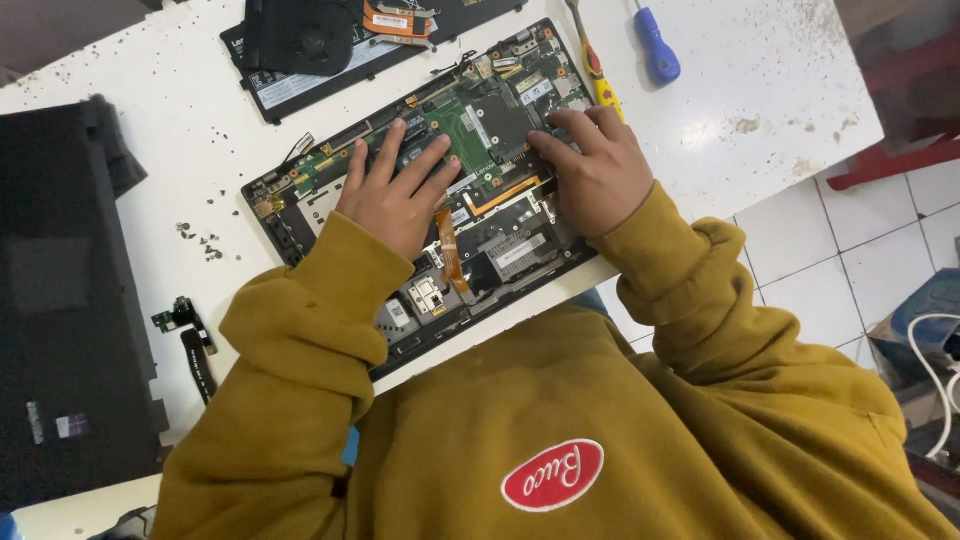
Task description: Reinstalling a motherboard into a laptop chassis and connecting internal ribbon cables
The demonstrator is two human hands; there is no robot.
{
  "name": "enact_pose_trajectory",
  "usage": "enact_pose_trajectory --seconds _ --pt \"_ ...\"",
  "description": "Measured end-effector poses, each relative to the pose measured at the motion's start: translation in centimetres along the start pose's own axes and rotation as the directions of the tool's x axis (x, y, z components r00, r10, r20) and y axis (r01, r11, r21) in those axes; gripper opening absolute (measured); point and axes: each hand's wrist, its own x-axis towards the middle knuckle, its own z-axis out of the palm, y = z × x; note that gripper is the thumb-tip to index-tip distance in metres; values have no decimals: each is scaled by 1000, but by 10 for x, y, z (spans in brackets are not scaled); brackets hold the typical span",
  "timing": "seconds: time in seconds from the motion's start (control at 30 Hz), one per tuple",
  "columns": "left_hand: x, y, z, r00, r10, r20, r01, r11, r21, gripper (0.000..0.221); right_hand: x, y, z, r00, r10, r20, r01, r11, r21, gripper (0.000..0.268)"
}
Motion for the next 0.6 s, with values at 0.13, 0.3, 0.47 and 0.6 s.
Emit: enact_pose_trajectory --seconds 0.13,0.3,0.47,0.6 --pt "-1 -1 4 1000 0 4 0 1000 15 60 4 -3 -5 999 -13 -40 14 1000 21 23" --pt "0 -1 -1 998 -26 61 26 1000 -2 68 4 -3 -6 999 -11 -47 12 1000 17 22" --pt "0 -3 -2 997 -34 65 32 999 30 62 1 -4 -4 999 -9 -48 9 1000 10 24" --pt "-5 -9 -5 998 -20 -56 22 999 34 43 0 -6 -5 999 -1 -46 0 1000 -8 25"
